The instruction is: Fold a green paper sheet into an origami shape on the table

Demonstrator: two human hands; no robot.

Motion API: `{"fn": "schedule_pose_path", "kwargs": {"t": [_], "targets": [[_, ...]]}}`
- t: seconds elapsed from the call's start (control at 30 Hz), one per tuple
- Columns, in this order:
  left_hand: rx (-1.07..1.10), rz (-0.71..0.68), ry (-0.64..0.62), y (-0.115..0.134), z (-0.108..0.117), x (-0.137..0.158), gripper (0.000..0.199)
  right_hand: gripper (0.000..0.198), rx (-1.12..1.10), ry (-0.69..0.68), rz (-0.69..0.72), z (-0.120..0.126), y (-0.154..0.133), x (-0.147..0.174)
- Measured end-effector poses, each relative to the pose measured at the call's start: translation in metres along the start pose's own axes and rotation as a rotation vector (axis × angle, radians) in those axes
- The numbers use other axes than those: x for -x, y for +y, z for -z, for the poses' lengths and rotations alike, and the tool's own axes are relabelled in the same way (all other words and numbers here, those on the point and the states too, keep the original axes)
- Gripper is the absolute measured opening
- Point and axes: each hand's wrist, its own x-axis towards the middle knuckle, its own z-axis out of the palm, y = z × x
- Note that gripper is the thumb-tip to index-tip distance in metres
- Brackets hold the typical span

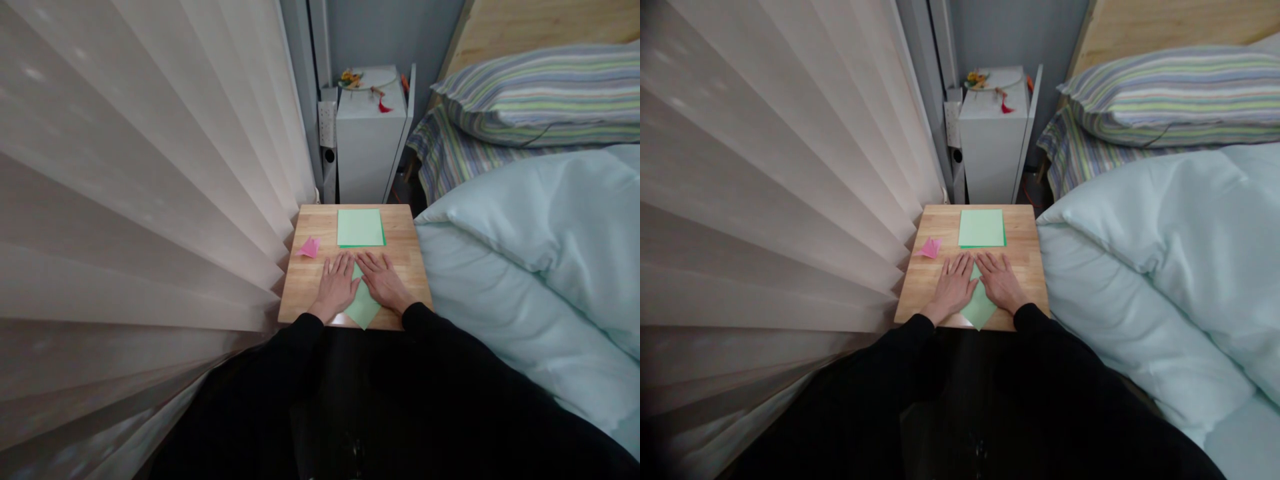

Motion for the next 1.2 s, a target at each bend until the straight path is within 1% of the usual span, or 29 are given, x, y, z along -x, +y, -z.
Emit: {"fn": "schedule_pose_path", "kwargs": {"t": [0.07, 0.27, 0.53, 0.67, 0.8, 0.93, 1.2], "targets": [[-0.007, -0.010, -0.017, -0.002, 0.001, 0.000, 0.061, 0.058, 0.006, 0.001, 0.003, 0.000, 0.000, 0.000], [-0.009, -0.008, -0.035, -0.002, 0.004, 0.000, 0.062, 0.059, 0.026, -0.024, 0.001, 0.004, -0.002, -0.001], [0.045, -0.017, -0.028, -0.004, 0.018, -0.007, 0.063, 0.059, 0.065, -0.051, -0.009, 0.011, -0.007, -0.003], [0.034, -0.023, -0.012, -0.006, 0.023, -0.009, 0.064, 0.058, 0.067, -0.048, -0.012, 0.013, -0.009, -0.003], [0.016, -0.047, -0.006, -0.006, 0.023, -0.010, 0.060, 0.057, 0.065, -0.036, -0.008, 0.013, -0.010, -0.002], [0.015, -0.056, 0.006, -0.007, 0.022, -0.011, 0.060, 0.057, 0.061, -0.022, -0.007, 0.011, -0.011, -0.002], [-0.003, -0.045, 0.003, -0.009, 0.019, -0.014, 0.055, 0.056, 0.047, -0.045, -0.003, 0.015, -0.011, -0.001]]}}
